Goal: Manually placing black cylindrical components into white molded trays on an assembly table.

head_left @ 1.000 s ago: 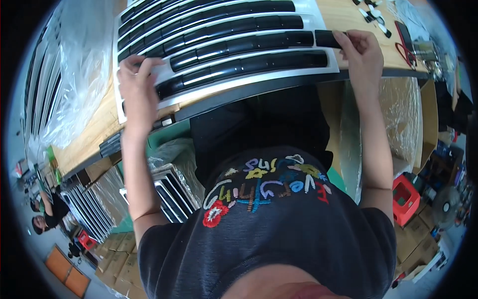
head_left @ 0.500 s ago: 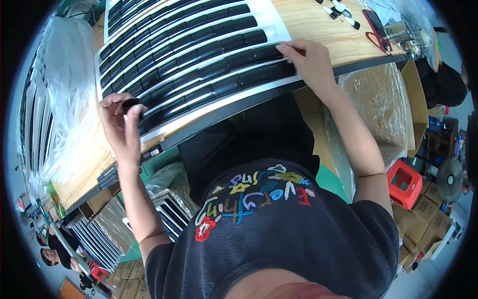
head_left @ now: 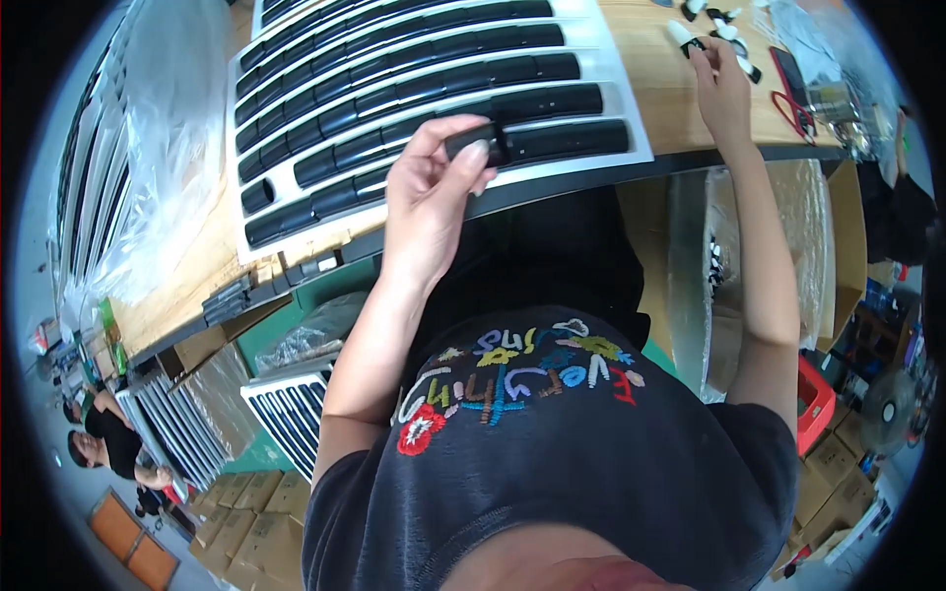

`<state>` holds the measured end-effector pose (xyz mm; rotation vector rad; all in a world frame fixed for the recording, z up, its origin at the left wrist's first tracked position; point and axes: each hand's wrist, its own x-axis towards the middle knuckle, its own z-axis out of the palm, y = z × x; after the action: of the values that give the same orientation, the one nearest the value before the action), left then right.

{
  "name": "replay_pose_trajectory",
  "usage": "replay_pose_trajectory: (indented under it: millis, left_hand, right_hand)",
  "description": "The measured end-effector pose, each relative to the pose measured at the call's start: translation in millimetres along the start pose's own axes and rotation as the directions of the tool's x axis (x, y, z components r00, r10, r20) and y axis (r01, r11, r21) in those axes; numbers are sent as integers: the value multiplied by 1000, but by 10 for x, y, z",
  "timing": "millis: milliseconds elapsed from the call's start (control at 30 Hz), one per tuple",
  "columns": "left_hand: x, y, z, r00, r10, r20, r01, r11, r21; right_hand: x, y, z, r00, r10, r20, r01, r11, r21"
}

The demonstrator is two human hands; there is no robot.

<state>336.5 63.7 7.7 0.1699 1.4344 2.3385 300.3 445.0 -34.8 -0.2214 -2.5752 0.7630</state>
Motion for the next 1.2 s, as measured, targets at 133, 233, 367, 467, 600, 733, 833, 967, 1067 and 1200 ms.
replay_pose_trajectory:
  millis: [133,233,367,467,600,733,833,967,1067,1200]
  left_hand:
    - [82,-46,11,997,81,-12,-78,983,169]
    - [108,-33,47,991,126,53,-134,970,203]
    - [75,-6,112,984,132,118,-157,959,234]
    - [38,9,105,979,95,181,-143,951,274]
    - [-12,59,58,987,13,163,-40,985,167]
    - [-36,72,-14,980,-41,197,18,993,116]
    - [-86,58,22,981,8,192,-37,988,150]
    - [-151,49,69,986,-7,168,2,999,32]
    - [-192,58,184,979,-61,196,75,995,-64]
    - [-249,84,356,978,-115,176,137,984,-115]
  right_hand:
    - [-590,-1508,-284,942,-56,332,-124,859,497]
    - [-714,-1837,-401,905,-106,411,-122,863,490]
    - [-692,-1933,-463,846,-161,508,-42,930,366]
    - [-711,-1995,-413,812,-164,561,-69,926,370]
    - [-699,-2089,-366,784,-125,608,-191,883,429]
    - [-729,-2150,-345,771,-188,608,-122,894,431]
    - [-737,-2198,-342,801,-135,583,-181,874,451]
    - [-701,-2202,-303,829,-175,531,-160,836,524]
    - [-567,-2193,-147,875,-150,460,-179,783,596]
    - [-517,-2251,171,818,-575,3,291,419,860]
